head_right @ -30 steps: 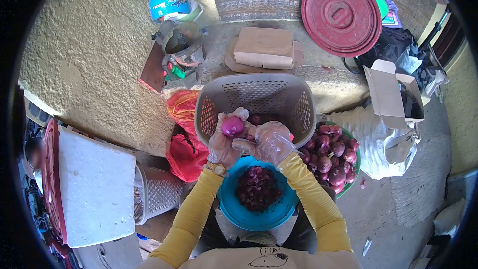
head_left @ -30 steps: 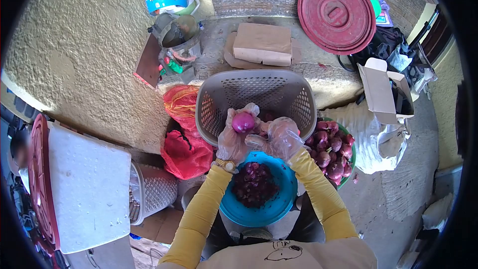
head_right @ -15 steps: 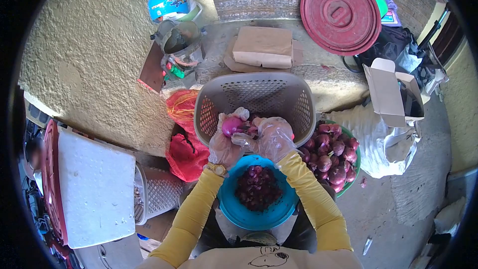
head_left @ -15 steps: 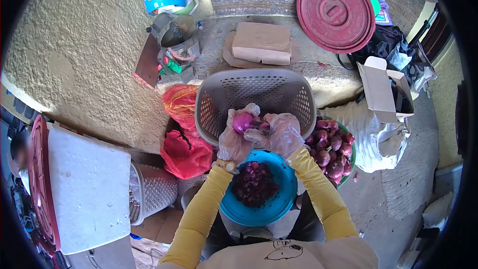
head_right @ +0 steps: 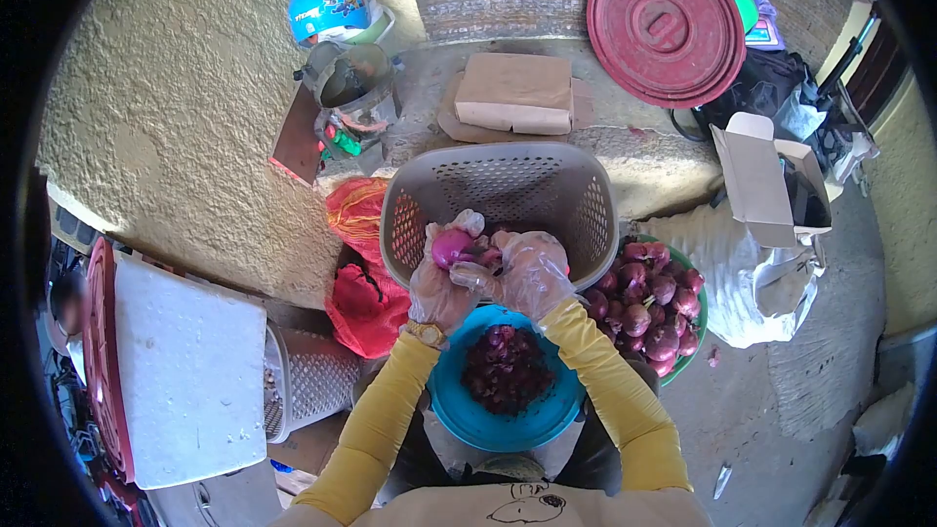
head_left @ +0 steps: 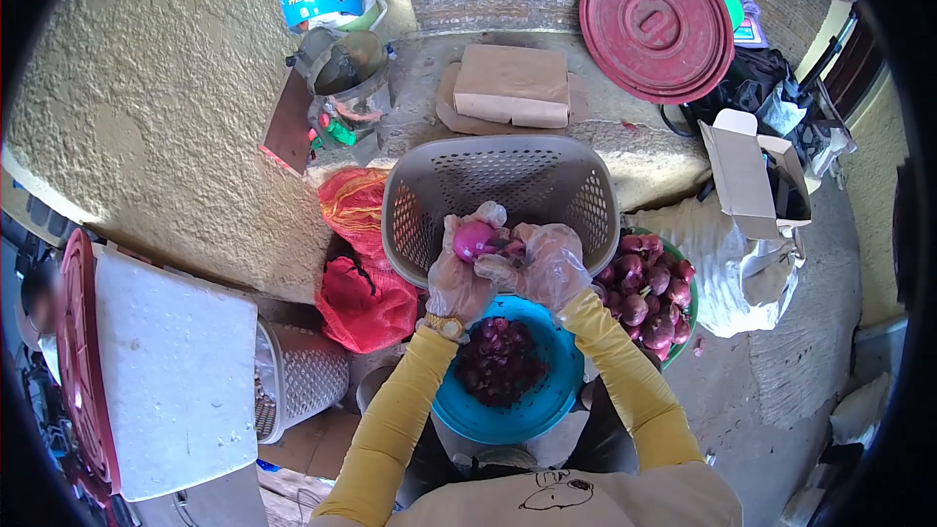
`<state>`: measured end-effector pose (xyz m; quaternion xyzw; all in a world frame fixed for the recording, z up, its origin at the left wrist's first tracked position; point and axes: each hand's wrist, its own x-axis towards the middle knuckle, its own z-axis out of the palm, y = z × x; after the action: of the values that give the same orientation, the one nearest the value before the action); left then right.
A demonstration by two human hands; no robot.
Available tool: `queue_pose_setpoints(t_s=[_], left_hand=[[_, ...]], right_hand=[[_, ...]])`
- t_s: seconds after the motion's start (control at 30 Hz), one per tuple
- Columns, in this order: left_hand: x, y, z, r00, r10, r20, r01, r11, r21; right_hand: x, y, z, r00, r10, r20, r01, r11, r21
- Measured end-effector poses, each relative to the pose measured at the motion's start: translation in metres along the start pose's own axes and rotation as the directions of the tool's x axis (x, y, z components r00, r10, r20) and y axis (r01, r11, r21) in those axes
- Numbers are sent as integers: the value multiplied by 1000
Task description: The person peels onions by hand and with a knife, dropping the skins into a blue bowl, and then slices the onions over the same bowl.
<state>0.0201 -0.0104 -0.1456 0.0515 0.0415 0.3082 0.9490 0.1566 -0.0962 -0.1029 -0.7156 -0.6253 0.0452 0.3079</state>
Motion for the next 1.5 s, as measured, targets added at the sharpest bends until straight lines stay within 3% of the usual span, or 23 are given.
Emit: queue_pose_setpoints(t_s=[0.17,0.23,0.47,0.53,0.6,0.73,0.77,0.83,0.93,1.0,1.07,1.13,1.23,1.4,1.5], left_hand=[[-1,2,-3,998,-27,61,26,999,19],[-1,3,-4,986,-111,127,134,972,-191],[0,1,-10,998,-29,54,38,985,-168],[1,-2,-11,998,69,-8,-69,997,29],[0,-1,-10,997,73,-39,-72,997,29],[-3,-5,8,974,139,-177,-123,988,97],[-1,-4,3,975,139,-176,-124,988,97],[3,-2,-6,995,60,78,-60,998,-4],[2,3,-10,1000,6,-12,-5,997,73],[2,5,-7,999,-37,20,36,999,39],[1,5,-4,995,-79,53,79,997,6],[0,5,-2,997,-13,-72,29,973,229],[-1,4,-4,987,49,-153,11,928,373],[-3,4,2,976,91,-199,-5,919,395],[-3,3,2,974,122,-189,-31,906,421]], right_hand=[[2,-5,0,1000,29,0,-29,1000,11],[1,-1,8,999,10,-46,-10,1000,3],[0,-4,10,997,-29,-77,21,995,-97],[-1,-4,10,998,-22,-61,16,995,-101],[-2,-2,11,996,-87,-18,84,989,-124],[-1,-2,10,999,-51,-15,49,992,-116],[1,-3,5,1000,-12,10,13,996,-91],[2,-5,-2,999,26,36,-24,997,-67],[4,-6,-9,991,58,120,-43,991,-127],[6,-6,-15,984,55,168,-27,986,-162],[5,-4,-15,990,27,138,-1,983,-186],[4,-3,-17,994,-2,109,25,977,-212],[3,0,-17,995,-57,87,73,978,-193],[1,11,-6,986,-130,102,157,929,-335],[-1,16,-2,976,-218,27,217,935,-281]])
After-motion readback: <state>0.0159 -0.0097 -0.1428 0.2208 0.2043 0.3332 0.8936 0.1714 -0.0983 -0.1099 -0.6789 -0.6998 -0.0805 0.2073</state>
